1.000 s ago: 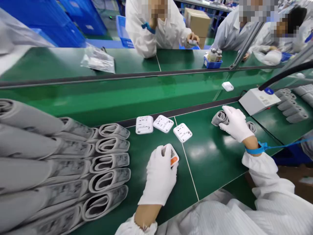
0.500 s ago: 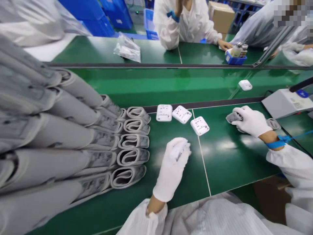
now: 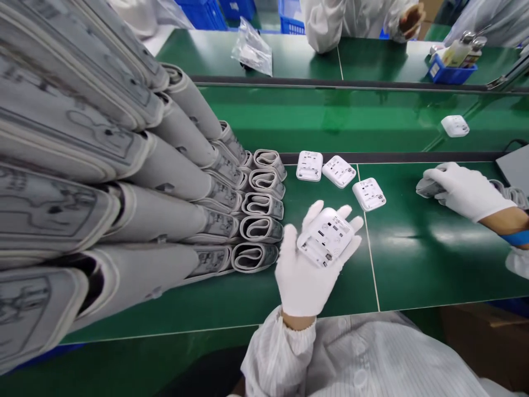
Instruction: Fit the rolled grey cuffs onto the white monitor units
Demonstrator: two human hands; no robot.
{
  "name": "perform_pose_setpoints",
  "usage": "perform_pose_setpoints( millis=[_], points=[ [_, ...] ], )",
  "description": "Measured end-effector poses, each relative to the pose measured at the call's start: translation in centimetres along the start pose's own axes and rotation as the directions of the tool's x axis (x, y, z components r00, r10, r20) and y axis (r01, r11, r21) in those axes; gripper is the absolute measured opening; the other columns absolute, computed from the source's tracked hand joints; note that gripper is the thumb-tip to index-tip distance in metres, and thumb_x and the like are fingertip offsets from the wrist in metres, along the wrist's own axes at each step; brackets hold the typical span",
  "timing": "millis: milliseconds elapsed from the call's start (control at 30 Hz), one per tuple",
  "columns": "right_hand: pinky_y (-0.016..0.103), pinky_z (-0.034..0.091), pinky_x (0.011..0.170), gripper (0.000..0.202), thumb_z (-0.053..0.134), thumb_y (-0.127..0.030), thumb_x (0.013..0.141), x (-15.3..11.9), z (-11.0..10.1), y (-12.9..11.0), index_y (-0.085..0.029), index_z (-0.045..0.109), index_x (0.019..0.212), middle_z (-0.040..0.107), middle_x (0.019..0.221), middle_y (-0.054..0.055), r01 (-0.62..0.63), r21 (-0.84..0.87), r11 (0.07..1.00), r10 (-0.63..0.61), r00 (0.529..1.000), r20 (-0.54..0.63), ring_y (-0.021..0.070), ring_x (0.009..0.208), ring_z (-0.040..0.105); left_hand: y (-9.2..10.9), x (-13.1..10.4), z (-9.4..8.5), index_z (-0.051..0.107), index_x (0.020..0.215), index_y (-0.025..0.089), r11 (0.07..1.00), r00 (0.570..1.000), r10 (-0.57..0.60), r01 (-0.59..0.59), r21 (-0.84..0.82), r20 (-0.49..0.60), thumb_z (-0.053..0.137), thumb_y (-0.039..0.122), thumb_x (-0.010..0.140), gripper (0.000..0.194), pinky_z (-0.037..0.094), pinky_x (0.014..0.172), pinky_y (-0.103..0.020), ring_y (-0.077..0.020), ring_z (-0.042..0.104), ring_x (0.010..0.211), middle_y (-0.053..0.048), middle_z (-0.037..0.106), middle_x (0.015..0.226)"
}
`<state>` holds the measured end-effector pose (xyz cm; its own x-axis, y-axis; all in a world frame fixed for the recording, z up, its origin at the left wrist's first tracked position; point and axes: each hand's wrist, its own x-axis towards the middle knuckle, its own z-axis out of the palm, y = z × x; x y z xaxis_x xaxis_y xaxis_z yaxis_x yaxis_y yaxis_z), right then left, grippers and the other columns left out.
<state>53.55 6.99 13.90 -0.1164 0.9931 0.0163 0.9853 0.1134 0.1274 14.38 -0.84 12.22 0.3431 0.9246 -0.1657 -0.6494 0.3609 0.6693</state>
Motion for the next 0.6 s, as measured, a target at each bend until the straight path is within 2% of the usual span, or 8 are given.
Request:
perform_pose_setpoints(
  millis=[100, 200, 233, 300, 367, 400, 467, 600],
  points=[
    [0.036, 0.036, 0.071, 0.046, 0.079, -0.017, 0.088, -0.1, 0.1, -0.3, -0.024, 0.066, 0.132, 0.066, 0.130, 0.013, 0.065, -0.138, 0.988, -0.060, 0.998, 0.036, 0.0279, 0.097, 0.065, -0.5, -0.6, 0.6, 0.052, 0.156, 0.035, 0.990, 0.995, 0.102, -0.099, 0.101, -0.020, 0.038, 0.055, 0.107, 0.054, 0.061, 0.101, -0.061, -0.0392, 0.064, 0.136, -0.010, 0.062, 0.153],
    [0.036, 0.037, 0.071, 0.048, 0.082, -0.028, 0.089, -0.5, 0.2, -0.4, -0.026, 0.065, 0.134, 0.067, 0.133, 0.011, -0.005, -0.151, 0.989, 0.003, 1.000, -0.013, 0.0271, 0.094, 0.066, -1.4, -1.3, 1.4, 0.061, 0.149, 0.031, 0.863, 0.960, 0.273, -0.220, 0.456, -0.054, 0.065, 0.039, 0.098, 0.052, 0.065, 0.100, -0.052, -0.0368, 0.065, 0.134, -0.009, 0.063, 0.152],
    [0.035, 0.036, 0.070, 0.048, 0.083, -0.031, 0.089, -0.6, 0.3, -0.4, -0.027, 0.066, 0.134, 0.067, 0.134, 0.010, -0.023, -0.151, 0.988, 0.020, 1.000, -0.022, 0.0267, 0.091, 0.066, -1.7, -1.5, 1.5, 0.061, 0.148, 0.031, 0.749, 0.936, 0.349, -0.253, 0.613, -0.040, 0.070, 0.033, 0.094, 0.055, 0.064, 0.102, -0.049, -0.0349, 0.065, 0.133, -0.008, 0.063, 0.152],
    [0.035, 0.034, 0.069, 0.052, 0.084, -0.041, 0.089, -0.7, 0.5, -0.5, -0.027, 0.065, 0.135, 0.068, 0.133, 0.011, -0.063, -0.158, 0.985, 0.056, 0.997, -0.047, 0.0269, 0.087, 0.065, -2.4, -1.5, 1.7, 0.059, 0.149, 0.027, 0.428, 0.869, 0.491, -0.298, 0.853, 0.057, 0.075, 0.025, 0.088, 0.063, 0.060, 0.108, -0.048, -0.0329, 0.064, 0.133, -0.009, 0.062, 0.149],
    [0.035, 0.031, 0.068, 0.058, 0.083, -0.054, 0.088, -0.7, 0.7, -0.7, -0.026, 0.064, 0.135, 0.069, 0.128, 0.012, -0.087, -0.174, 0.981, 0.075, 0.994, -0.074, 0.0276, 0.084, 0.065, -3.1, -1.1, 1.4, 0.056, 0.150, 0.022, 0.142, 0.817, 0.552, -0.287, 0.947, 0.165, 0.077, 0.024, 0.085, 0.068, 0.056, 0.113, -0.051, -0.0339, 0.061, 0.134, -0.012, 0.064, 0.144],
    [0.035, 0.030, 0.067, 0.060, 0.082, -0.059, 0.088, -0.5, 0.8, -0.8, -0.026, 0.064, 0.135, 0.070, 0.126, 0.012, -0.088, -0.181, 0.980, 0.074, 0.994, -0.082, 0.0278, 0.083, 0.064, -3.5, -0.7, 1.1, 0.055, 0.149, 0.020, 0.050, 0.815, 0.548, -0.258, 0.965, 0.190, 0.078, 0.023, 0.084, 0.069, 0.055, 0.113, -0.052, -0.0351, 0.060, 0.134, -0.014, 0.065, 0.141],
    [0.035, 0.031, 0.068, 0.059, 0.079, -0.061, 0.090, -0.3, 0.6, -0.9, -0.026, 0.064, 0.135, 0.071, 0.123, 0.012, -0.067, -0.174, 0.982, 0.053, 0.995, -0.087, 0.0279, 0.083, 0.064, -4.2, 0.3, 0.3, 0.056, 0.145, 0.017, -0.052, 0.852, 0.498, -0.158, 0.986, 0.163, 0.082, 0.020, 0.079, 0.071, 0.056, 0.111, -0.054, -0.0381, 0.059, 0.133, -0.016, 0.065, 0.137],
    [0.037, 0.038, 0.077, 0.055, 0.078, -0.058, 0.091, 0.0, -0.7, -1.1, -0.021, 0.066, 0.130, 0.074, 0.106, 0.014, -0.006, -0.154, 0.988, -0.014, 0.992, -0.126, 0.0314, 0.092, 0.066, -4.7, 1.0, -1.5, 0.049, 0.149, 0.017, -0.062, 0.925, 0.376, -0.040, 0.997, 0.060, 0.097, 0.019, 0.064, 0.097, 0.052, 0.116, -0.055, -0.0410, 0.053, 0.141, -0.018, 0.058, 0.149]
  ],
)
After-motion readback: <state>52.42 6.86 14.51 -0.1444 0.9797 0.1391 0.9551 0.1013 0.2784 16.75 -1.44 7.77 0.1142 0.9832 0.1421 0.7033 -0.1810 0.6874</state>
